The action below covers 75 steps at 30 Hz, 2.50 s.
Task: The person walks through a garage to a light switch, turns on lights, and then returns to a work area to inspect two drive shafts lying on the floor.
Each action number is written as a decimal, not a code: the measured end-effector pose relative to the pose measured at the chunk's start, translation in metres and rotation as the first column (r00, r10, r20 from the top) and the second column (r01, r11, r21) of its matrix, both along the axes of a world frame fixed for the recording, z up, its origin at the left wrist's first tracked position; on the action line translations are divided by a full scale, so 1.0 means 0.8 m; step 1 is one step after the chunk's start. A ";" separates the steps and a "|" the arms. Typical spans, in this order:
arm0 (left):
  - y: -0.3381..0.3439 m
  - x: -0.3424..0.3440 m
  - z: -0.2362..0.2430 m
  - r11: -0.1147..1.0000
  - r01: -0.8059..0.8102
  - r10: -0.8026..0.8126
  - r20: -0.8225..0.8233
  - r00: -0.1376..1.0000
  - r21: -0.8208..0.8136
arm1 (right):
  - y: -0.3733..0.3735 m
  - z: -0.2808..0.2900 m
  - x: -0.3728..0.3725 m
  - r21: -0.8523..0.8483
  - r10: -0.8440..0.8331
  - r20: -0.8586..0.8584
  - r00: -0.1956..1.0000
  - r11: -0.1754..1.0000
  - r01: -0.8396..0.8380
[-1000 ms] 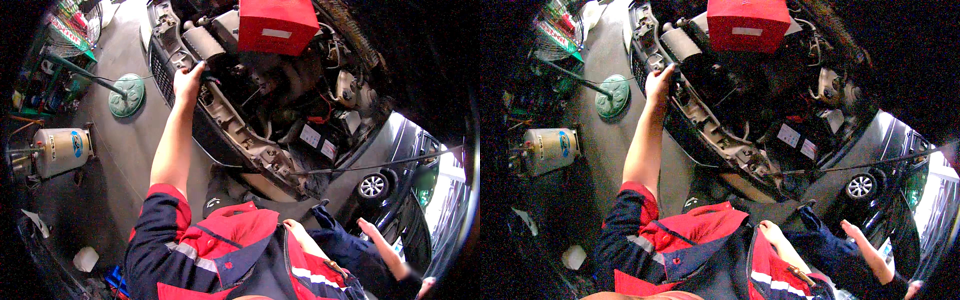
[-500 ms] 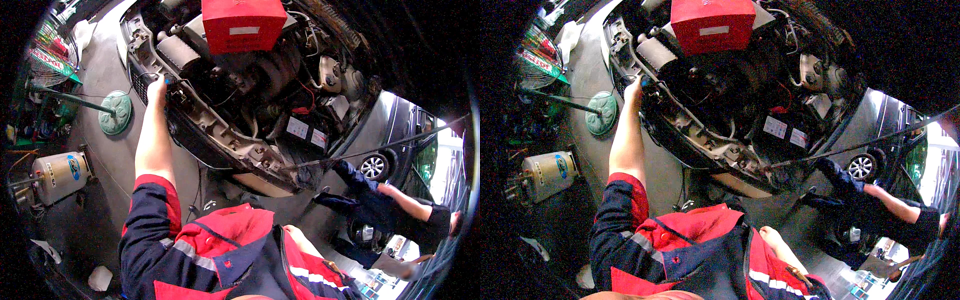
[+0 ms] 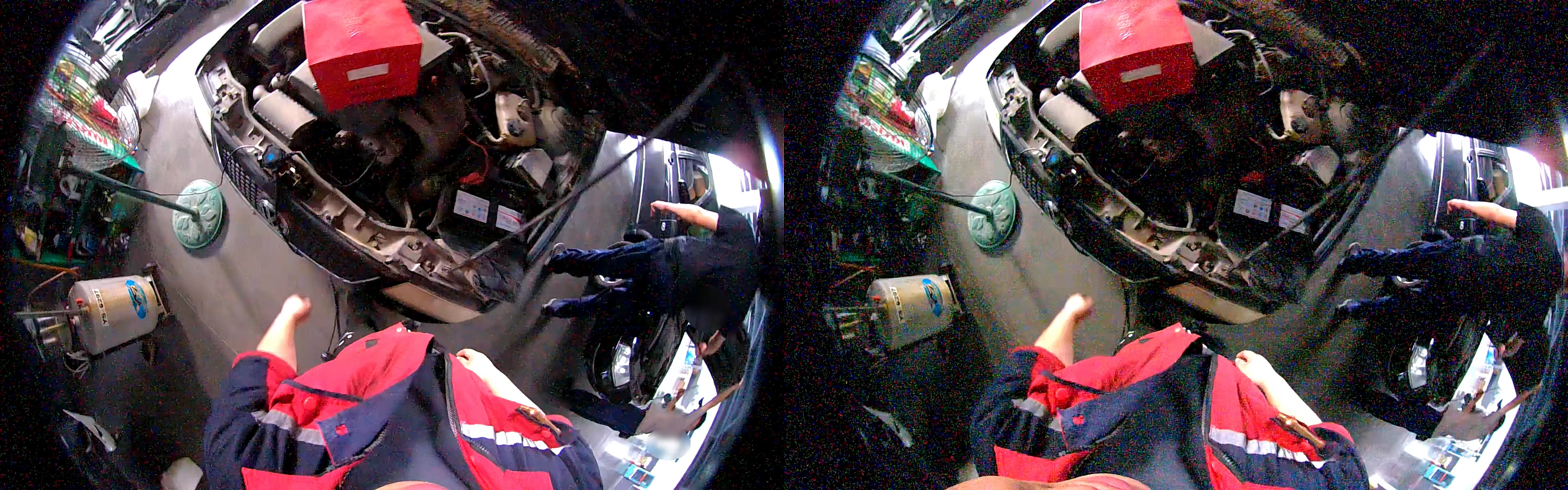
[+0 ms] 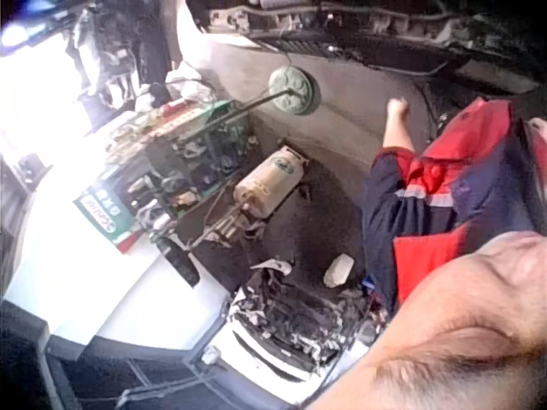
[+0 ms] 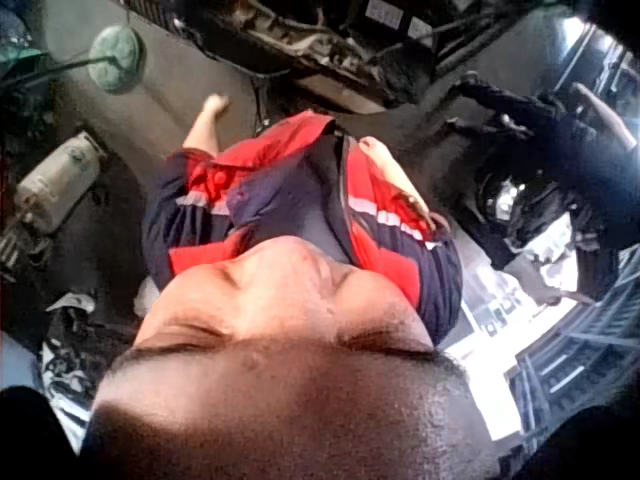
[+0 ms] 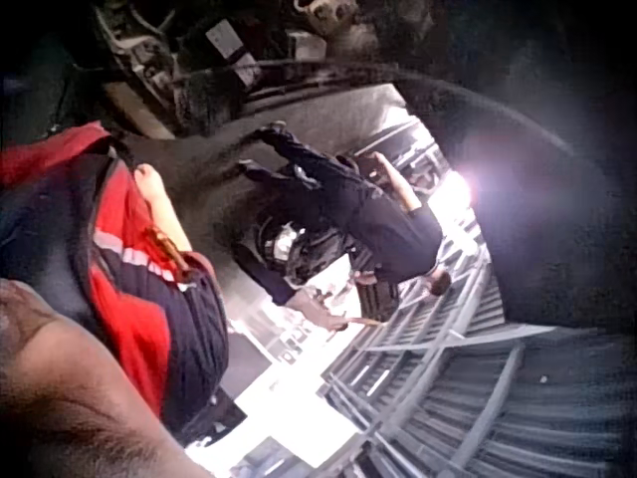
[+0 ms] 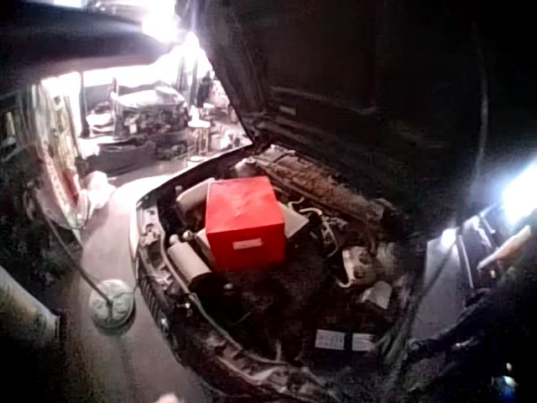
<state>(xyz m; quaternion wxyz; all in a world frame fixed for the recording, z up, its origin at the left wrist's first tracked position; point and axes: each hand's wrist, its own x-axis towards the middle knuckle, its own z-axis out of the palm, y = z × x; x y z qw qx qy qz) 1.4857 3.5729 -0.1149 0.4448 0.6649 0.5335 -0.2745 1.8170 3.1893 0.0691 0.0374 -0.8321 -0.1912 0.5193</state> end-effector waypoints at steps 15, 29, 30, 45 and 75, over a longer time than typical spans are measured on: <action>-0.025 -0.010 -0.049 0.653 0.667 -0.702 -0.044 0.711 0.360 | -0.112 -0.050 0.025 0.197 -0.078 0.166 0.983 0.979 0.045; -0.250 0.148 0.173 0.728 0.685 -0.684 0.105 0.722 0.031 | -0.451 -0.180 -0.119 -0.068 -0.289 0.144 0.946 0.951 0.301; -0.274 0.155 0.193 0.756 0.655 -0.645 0.158 0.748 -0.015 | -0.461 -0.184 -0.125 -0.045 -0.316 0.146 0.937 0.945 0.325; -0.204 0.079 0.167 0.491 0.849 -0.838 -0.161 0.521 0.193 | -0.340 -0.171 -0.086 0.253 -0.262 0.129 0.956 0.941 0.223; 0.005 -0.359 0.060 0.998 0.070 -0.070 -0.113 0.991 -0.004 | 0.170 -0.068 -0.224 0.159 0.222 0.084 0.971 0.959 -0.233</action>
